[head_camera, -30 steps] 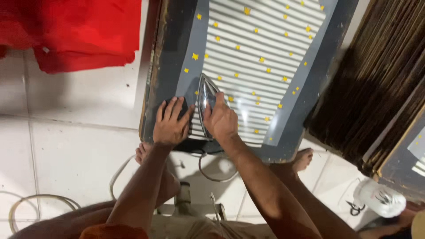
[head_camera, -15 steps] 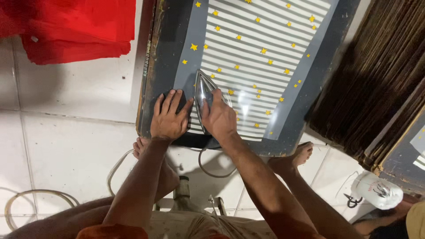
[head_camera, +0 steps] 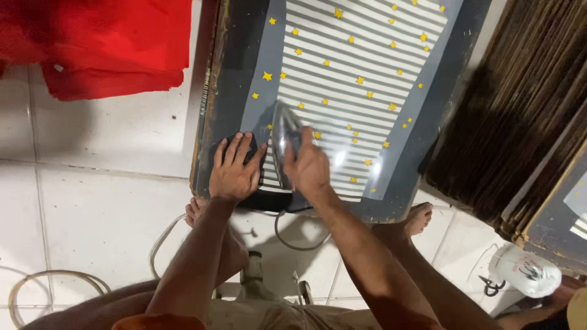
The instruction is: The person irons a piece of striped fabric with yellow stars on a flat board using an electric iron. They smooth the fabric with their hands, iron it thoroughly, and then place a clear plastic sheet over it before ironing again.
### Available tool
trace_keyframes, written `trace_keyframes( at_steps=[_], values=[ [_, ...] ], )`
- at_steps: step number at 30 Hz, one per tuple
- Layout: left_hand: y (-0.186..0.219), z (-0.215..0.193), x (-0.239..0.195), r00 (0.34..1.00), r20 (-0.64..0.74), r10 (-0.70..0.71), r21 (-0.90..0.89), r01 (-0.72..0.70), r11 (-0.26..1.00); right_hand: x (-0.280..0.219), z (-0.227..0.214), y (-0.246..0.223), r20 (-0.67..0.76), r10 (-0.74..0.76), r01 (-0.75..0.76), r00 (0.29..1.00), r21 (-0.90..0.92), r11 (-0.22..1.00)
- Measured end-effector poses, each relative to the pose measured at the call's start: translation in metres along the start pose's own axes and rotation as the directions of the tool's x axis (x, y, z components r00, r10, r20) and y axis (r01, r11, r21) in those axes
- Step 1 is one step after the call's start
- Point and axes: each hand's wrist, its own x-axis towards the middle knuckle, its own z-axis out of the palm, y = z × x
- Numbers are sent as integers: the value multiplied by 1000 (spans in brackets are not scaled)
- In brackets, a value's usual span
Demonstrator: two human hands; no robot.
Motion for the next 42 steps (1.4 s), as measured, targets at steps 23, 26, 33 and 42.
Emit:
trace_keyframes(
  at_steps=[23,26,33,42],
  values=[
    [20,16,49,990,10,-142,94,141,986,88,-3,-6,-143,-20,5,990,-106,994],
    [22,13,49,987,34,-158,87,154,984,87,-8,-10,-93,4,-13,996,-105,994],
    [24,10,48,984,69,-165,85,159,984,81,-16,-12,-89,8,-11,996,-35,999],
    [23,7,54,985,50,-163,87,158,984,103,-62,-20,-51,46,-42,998,82,996]
  ],
)
